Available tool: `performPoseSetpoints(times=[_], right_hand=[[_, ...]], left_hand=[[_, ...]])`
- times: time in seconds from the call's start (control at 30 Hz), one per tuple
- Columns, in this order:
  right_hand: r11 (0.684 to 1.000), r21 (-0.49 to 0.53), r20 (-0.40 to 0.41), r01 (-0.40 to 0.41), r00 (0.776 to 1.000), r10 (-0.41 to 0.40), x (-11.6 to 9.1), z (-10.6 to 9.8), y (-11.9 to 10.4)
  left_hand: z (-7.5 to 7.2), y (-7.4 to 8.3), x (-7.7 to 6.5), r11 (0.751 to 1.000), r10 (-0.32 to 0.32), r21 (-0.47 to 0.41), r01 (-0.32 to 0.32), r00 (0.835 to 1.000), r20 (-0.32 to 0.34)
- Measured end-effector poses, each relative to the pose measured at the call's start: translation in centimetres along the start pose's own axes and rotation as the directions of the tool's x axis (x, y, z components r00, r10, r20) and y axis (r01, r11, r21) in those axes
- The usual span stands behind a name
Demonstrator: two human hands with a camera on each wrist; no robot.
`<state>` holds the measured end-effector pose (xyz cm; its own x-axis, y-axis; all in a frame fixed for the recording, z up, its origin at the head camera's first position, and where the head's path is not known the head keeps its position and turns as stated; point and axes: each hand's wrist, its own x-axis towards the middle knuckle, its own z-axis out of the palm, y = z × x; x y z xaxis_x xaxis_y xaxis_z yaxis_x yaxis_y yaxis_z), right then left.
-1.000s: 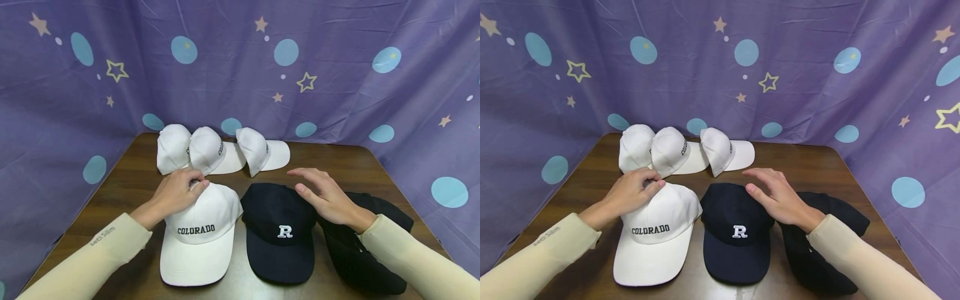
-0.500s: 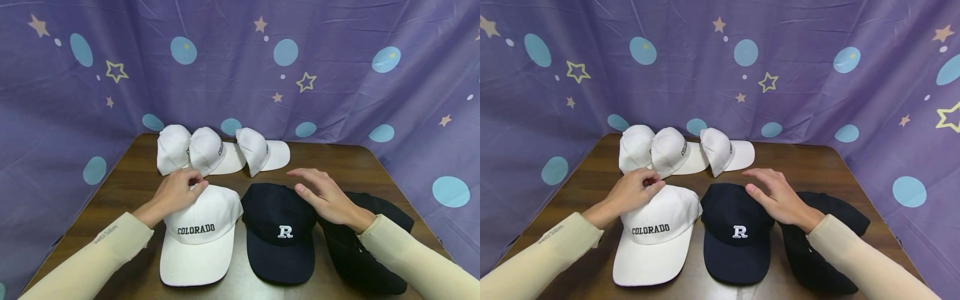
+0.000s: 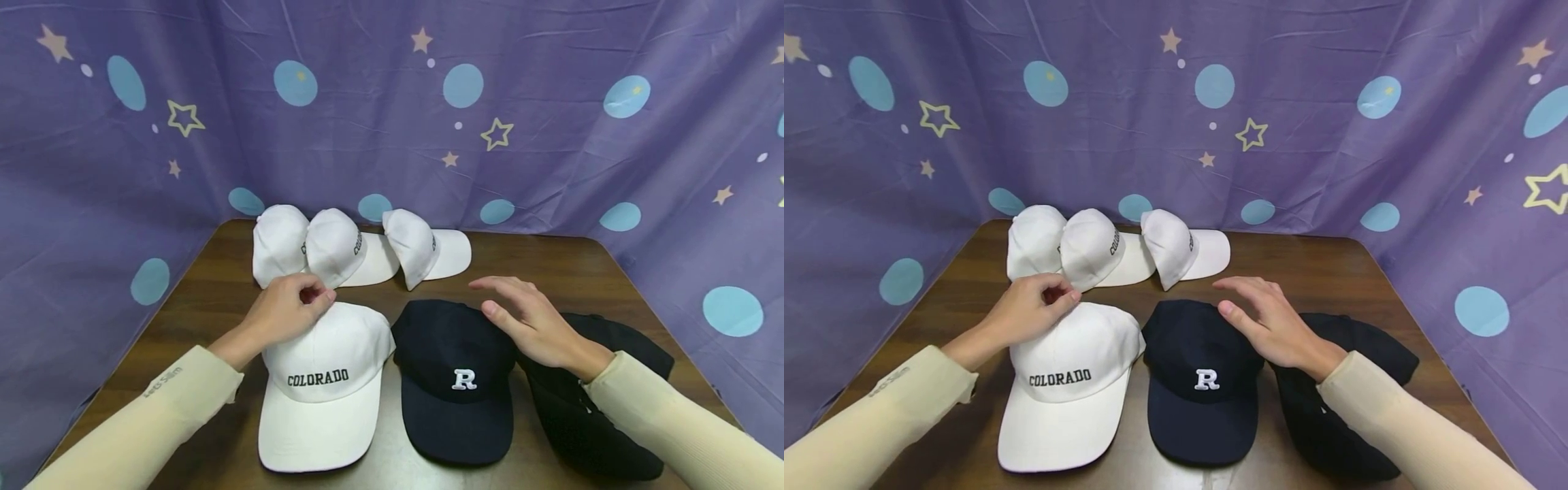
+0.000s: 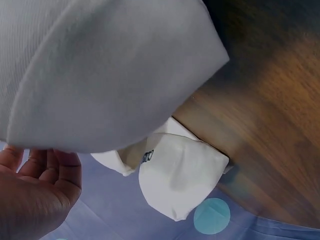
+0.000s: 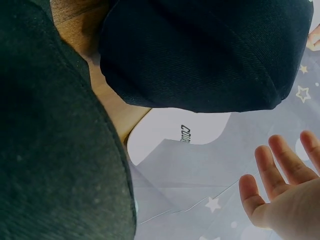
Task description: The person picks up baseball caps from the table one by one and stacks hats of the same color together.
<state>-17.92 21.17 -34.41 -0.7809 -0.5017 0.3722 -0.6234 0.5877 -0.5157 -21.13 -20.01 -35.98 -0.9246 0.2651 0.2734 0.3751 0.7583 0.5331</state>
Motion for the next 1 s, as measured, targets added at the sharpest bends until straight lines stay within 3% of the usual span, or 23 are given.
performPoseSetpoints(times=[0.23,0.4,0.57,0.7,0.9,1.0], right_hand=[[1.0,-0.007,-0.01,-0.008,1.0,0.008,-0.3,-0.1,0.2],[1.0,-0.014,-0.015,-0.012,1.0,0.012,-0.5,-0.2,0.3],[1.0,-0.017,-0.029,-0.021,0.999,0.02,-0.6,-0.4,0.5],[0.999,-0.012,-0.031,-0.034,0.999,0.033,-0.8,-0.4,0.6],[0.999,-0.007,-0.021,-0.043,0.999,0.043,-1.0,-0.6,0.7],[0.999,-0.004,-0.028,-0.048,0.998,0.048,-1.1,-0.8,0.6]], left_hand=[[-0.8,-1.1,1.3,0.998,-0.057,-0.01,0.056,0.996,-0.063],[-1.4,-2.9,2.2,0.991,-0.132,-0.011,0.132,0.979,-0.153],[-1.9,-5.0,3.3,0.975,-0.223,-0.042,0.219,0.944,-0.243],[-2.1,-6.9,4.1,0.948,-0.317,-0.077,0.308,0.909,-0.269],[-2.3,-9.0,5.2,0.9,-0.435,-0.109,0.421,0.864,-0.252],[-2.3,-9.3,5.9,0.863,-0.5,-0.189,0.468,0.844,-0.194]])
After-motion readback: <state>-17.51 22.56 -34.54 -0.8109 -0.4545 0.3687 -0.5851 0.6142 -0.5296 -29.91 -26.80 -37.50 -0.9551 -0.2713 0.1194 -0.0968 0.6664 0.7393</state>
